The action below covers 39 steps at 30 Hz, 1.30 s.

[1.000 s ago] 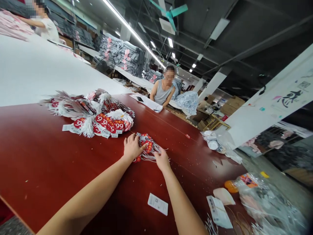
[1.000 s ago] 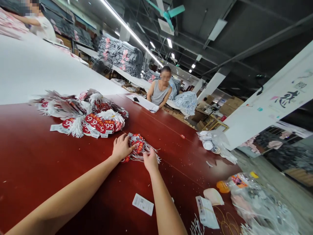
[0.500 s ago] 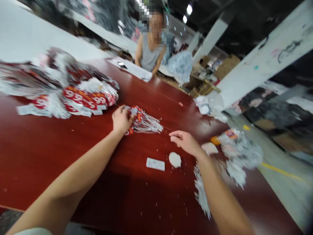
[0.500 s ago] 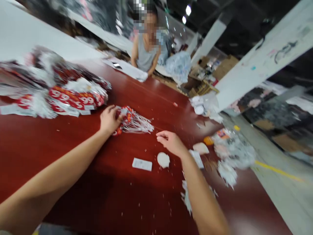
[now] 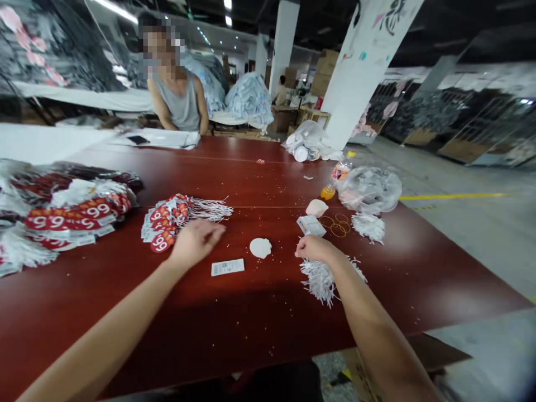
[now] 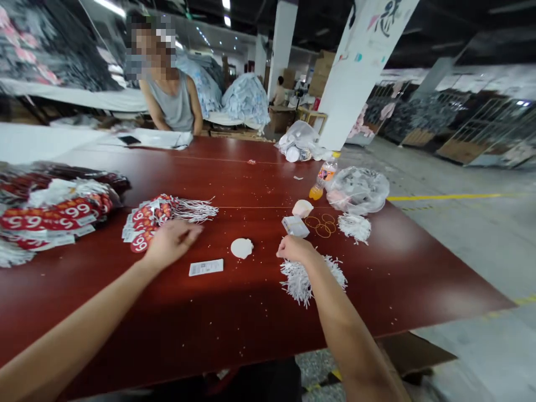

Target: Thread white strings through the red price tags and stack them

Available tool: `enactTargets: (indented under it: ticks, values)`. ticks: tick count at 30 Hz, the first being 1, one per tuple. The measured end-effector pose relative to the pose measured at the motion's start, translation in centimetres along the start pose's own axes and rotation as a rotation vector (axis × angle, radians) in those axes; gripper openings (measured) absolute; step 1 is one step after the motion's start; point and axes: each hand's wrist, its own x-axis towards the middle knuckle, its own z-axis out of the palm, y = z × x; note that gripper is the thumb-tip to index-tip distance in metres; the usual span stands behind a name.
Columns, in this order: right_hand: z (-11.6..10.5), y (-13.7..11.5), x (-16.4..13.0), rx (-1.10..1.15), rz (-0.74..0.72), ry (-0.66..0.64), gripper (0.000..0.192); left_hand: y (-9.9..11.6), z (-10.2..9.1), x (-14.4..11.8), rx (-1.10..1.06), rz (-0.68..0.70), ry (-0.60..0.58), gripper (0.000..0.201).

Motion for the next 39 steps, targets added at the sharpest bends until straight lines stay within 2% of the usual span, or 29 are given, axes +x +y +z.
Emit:
enactTargets:
  ticks: [2,5,7,10,12,15,18,20,22,24,27,30,33,36,39]
  values:
    - [-0.1,0.5,0.4,0.059,-0.046,-0.027,0.005,4.0,1.8,0.7,-0.158,-0.006,-0.219,0.019]
    - [-0.9,0.5,-0.9,0.146,-0.132,0.016,0.003,8.1,4.9,1.7,-0.179,-0.047,-0.448,0.027]
    - [-1.2,-0.4,-2.4,0.217,-0.206,0.091,0.004,9.2,6.7,2.4,-0.120,-0.049,-0.523,0.034]
    - [-0.6,-2.4,-3.9,0.326,-0.331,0.151,0.012,9.1,8.7,3.5,-0.065,-0.134,-0.543,0.023]
    - [0.4,-3.5,-3.9,0.405,-0.400,0.123,0.016,8.6,9.6,4.2,-0.079,-0.188,-0.530,0.015]
    - [1.9,-4.2,-3.7,0.556,-0.470,-0.022,0.021,8.4,10.2,4.7,-0.178,-0.169,-0.506,0.012]
    - [3.1,-4.7,-4.1,0.668,-0.520,-0.139,0.027,9.5,10.0,4.9,-0.164,-0.122,-0.444,0.014]
    - [3.8,-5.2,-4.5,0.680,-0.594,-0.137,0.025,10.5,9.7,5.0,-0.058,-0.076,-0.388,0.011]
    - [4.5,-5.6,-4.5,0.623,-0.676,-0.082,0.017,10.9,9.1,5.0,0.017,-0.077,-0.340,0.008]
    - [5.2,-5.8,-4.2,0.512,-0.713,0.045,0.018,10.8,7.9,4.4,0.004,-0.146,-0.267,0.008]
    - [5.8,-5.8,-3.3,0.361,-0.674,0.274,0.028,10.6,5.4,1.9,-0.173,-0.339,-0.177,0.007]
    - [6.3,-5.8,-2.6,0.285,-0.614,0.398,0.024,10.9,3.6,-0.9,-0.321,-0.442,-0.154,0.007]
    - [7.0,-6.4,-2.3,0.234,-0.574,0.439,0.022,11.5,3.4,-2.5,-0.350,-0.365,-0.115,0.007]
    - [7.4,-7.0,-2.3,0.241,-0.537,0.461,0.022,11.7,3.6,-2.8,-0.327,-0.241,-0.068,0.007]
    - [7.4,-7.3,-2.5,0.314,-0.536,0.428,0.024,11.6,3.7,-2.8,-0.312,-0.224,-0.017,0.007]
